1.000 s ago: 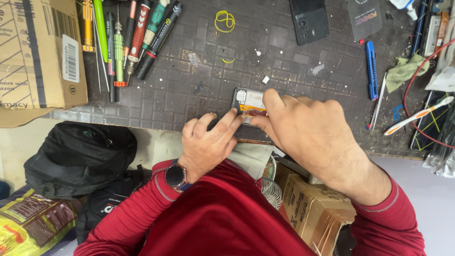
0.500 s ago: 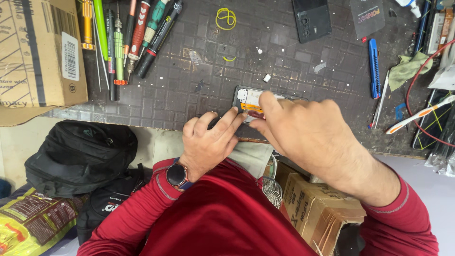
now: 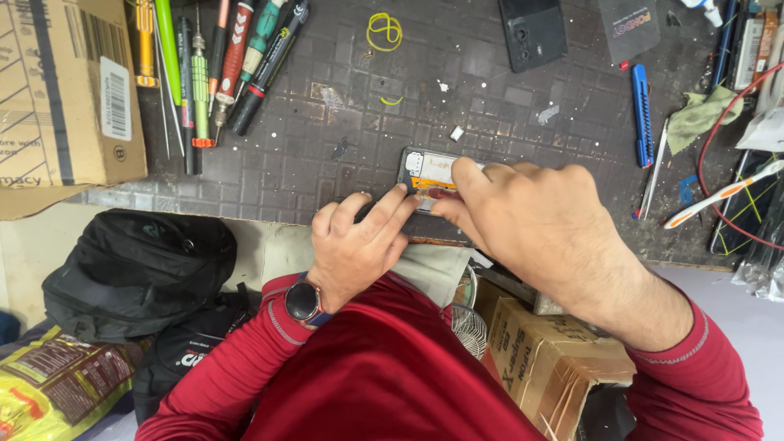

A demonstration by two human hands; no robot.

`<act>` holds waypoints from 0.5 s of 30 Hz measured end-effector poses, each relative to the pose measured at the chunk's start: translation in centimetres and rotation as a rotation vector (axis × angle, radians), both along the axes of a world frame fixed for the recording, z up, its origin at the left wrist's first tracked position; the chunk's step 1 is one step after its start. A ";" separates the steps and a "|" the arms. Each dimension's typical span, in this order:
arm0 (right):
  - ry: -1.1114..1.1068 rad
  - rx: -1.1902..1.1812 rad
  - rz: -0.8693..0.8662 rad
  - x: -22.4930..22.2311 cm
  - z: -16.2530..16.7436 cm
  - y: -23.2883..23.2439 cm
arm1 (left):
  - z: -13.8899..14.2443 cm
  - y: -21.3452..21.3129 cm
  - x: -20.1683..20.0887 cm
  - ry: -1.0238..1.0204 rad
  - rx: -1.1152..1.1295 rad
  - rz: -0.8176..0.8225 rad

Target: The person uses a red precision screwdriver to remove multiple screws from a disassembled smartphone chassis on a cluttered workbench. They place the screws on the table and continue unscrewing components from the device's internal frame.

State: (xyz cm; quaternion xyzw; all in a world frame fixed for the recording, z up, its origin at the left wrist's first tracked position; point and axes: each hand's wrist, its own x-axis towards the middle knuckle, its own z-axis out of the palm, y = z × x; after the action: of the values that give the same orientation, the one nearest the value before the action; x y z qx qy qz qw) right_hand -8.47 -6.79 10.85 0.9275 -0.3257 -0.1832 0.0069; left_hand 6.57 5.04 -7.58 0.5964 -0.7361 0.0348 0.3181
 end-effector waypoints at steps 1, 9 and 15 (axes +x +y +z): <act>-0.062 0.003 -0.001 -0.1 0.0 0.0 | 0.0 0.0 0.0 -0.005 0.005 0.001; -0.141 -0.007 0.101 0.4 0.3 -0.4 | 0.0 0.1 0.0 0.004 0.000 0.001; -0.045 0.018 0.048 0.3 0.4 -0.9 | 0.0 0.1 -0.1 0.008 0.012 0.002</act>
State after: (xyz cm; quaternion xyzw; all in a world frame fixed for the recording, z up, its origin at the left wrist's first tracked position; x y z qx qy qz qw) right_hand -8.16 -7.70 11.27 0.9391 -0.3016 -0.1650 -0.0041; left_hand 6.45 5.10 -7.54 0.5992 -0.7344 0.0287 0.3174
